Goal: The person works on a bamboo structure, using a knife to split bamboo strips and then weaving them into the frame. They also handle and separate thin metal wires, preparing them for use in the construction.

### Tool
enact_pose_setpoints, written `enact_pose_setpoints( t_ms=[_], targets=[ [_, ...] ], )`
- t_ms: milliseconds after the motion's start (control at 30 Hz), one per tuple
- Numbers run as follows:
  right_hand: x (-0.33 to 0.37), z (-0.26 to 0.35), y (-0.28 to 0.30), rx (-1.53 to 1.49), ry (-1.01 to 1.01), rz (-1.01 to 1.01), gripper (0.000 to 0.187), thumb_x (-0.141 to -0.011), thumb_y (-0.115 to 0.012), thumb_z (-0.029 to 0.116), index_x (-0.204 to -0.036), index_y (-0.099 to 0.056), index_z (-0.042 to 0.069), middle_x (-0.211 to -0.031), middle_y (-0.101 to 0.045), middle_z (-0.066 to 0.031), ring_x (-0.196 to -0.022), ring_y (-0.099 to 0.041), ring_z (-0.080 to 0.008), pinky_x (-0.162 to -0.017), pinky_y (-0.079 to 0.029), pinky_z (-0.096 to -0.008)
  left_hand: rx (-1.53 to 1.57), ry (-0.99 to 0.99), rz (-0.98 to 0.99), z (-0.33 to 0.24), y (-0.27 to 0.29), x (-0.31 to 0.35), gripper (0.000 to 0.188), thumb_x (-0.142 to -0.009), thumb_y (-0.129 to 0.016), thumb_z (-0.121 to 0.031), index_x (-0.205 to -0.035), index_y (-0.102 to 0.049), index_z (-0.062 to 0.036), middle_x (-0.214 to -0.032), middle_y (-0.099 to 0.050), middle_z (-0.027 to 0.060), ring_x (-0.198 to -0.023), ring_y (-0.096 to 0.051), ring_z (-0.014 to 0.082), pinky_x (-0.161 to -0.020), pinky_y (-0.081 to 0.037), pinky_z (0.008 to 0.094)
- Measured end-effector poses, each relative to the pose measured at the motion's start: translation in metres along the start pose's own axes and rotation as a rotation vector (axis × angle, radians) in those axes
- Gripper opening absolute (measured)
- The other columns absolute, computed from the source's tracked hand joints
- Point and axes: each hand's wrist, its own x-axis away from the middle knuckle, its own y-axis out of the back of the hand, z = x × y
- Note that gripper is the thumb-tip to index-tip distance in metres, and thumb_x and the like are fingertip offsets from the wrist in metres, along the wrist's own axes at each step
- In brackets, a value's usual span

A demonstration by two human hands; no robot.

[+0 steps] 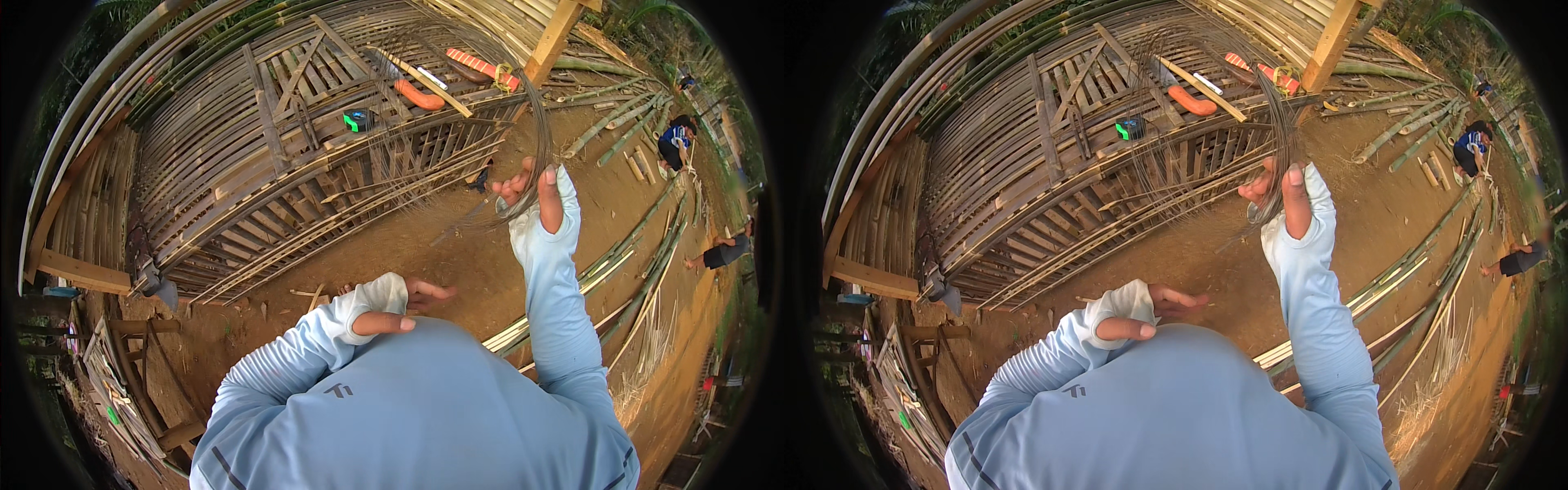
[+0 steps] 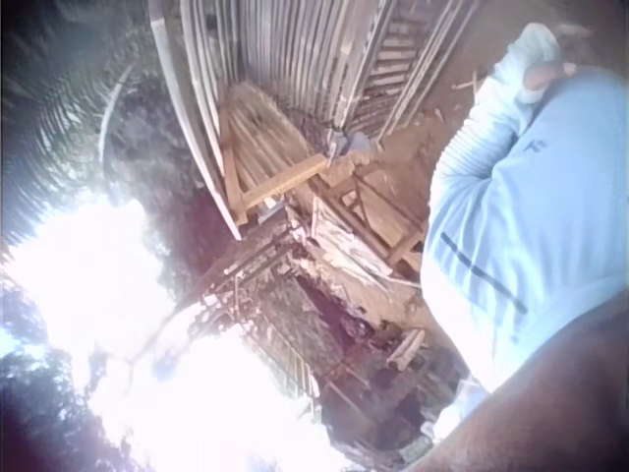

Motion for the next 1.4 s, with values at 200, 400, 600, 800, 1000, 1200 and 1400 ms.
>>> enact_pose_setpoints(
  t_ms=[200, 400, 600, 800, 1000, 1200, 1400],
  targets=[
    [-0.011, 0.018, 0.009, -0.025, 0.065, -0.003, 0.037, -0.087, -0.067, 0.030, -0.106, -0.057, 0.000, -0.074, -0.061, -0.0092, -0.073, -0.061, -0.0227, -0.080, -0.054, -0.0445, 0.050, 0.069, -0.019, 0.007, -0.003, -0.002, 0.075, -0.079, -0.065, -0.032, -0.137, -0.036, 0.0075, -0.146, -0.034, 0.0240, -0.139, -0.028, 0.0322, -0.114, -0.021, 0.0421],
    [-0.010, 0.028, 0.010, -0.027, 0.098, 0.000, 0.037, -0.088, -0.066, 0.030, -0.107, -0.056, 0.000, -0.074, -0.061, -0.0090, -0.073, -0.061, -0.0227, -0.080, -0.053, -0.0450, 0.038, 0.099, -0.033, 0.002, -0.007, -0.003, 0.075, -0.079, -0.065, -0.032, -0.137, -0.036, 0.0068, -0.145, -0.035, 0.0231, -0.138, -0.030, 0.0310, -0.114, -0.022, 0.0420],
    [-0.004, 0.033, 0.011, -0.052, 0.111, -0.004, 0.034, -0.089, -0.065, 0.028, -0.107, -0.056, 0.000, -0.074, -0.062, -0.0085, -0.074, -0.062, -0.0229, -0.081, -0.053, -0.0451, -0.018, 0.091, -0.020, 0.001, -0.006, -0.003, 0.074, -0.082, -0.064, -0.032, -0.139, -0.035, 0.0049, -0.143, -0.038, 0.0224, -0.136, -0.033, 0.0336, -0.113, -0.024, 0.0419],
    [0.002, 0.037, 0.018, -0.080, 0.118, 0.001, 0.031, -0.091, -0.062, 0.027, -0.107, -0.057, 0.000, -0.074, -0.062, -0.0092, -0.074, -0.063, -0.0237, -0.081, -0.053, -0.0456, -0.031, 0.099, -0.004, -0.004, -0.010, -0.006, 0.074, -0.081, -0.064, -0.032, -0.138, -0.036, 0.0059, -0.143, -0.038, 0.0235, -0.136, -0.033, 0.0344, -0.112, -0.025, 0.0432],
    [0.006, 0.043, 0.015, -0.059, 0.120, -0.055, 0.032, -0.092, -0.060, 0.026, -0.107, -0.057, -0.002, -0.074, -0.062, -0.0104, -0.073, -0.062, -0.0240, -0.078, -0.054, -0.0447, -0.031, 0.087, -0.014, -0.010, -0.012, -0.008, 0.075, -0.079, -0.066, -0.032, -0.136, -0.037, 0.0081, -0.142, -0.038, 0.0251, -0.135, -0.035, 0.0350, -0.111, -0.027, 0.0437],
    [0.010, 0.049, 0.017, -0.061, 0.124, -0.058, 0.032, -0.092, -0.060, 0.025, -0.107, -0.057, -0.003, -0.074, -0.062, -0.0101, -0.073, -0.063, -0.0240, -0.078, -0.055, -0.0447, -0.126, -0.007, -0.060, -0.026, -0.004, -0.017, 0.079, -0.079, -0.067, -0.035, -0.137, -0.036, 0.0085, -0.141, -0.039, 0.0262, -0.134, -0.036, 0.0355, -0.112, -0.026, 0.0439],
    [0.008, 0.051, 0.022, -0.060, 0.154, -0.037, 0.032, -0.091, -0.062, 0.027, -0.106, -0.057, -0.001, -0.074, -0.061, -0.0090, -0.072, -0.063, -0.0231, -0.078, -0.054, -0.0451, -0.164, -0.149, -0.100, -0.055, 0.003, -0.031, 0.081, -0.076, -0.071, -0.037, -0.135, -0.039, 0.0089, -0.140, -0.041, 0.0266, -0.131, -0.041, 0.0345, -0.109, -0.029, 0.0421]
  ],
)
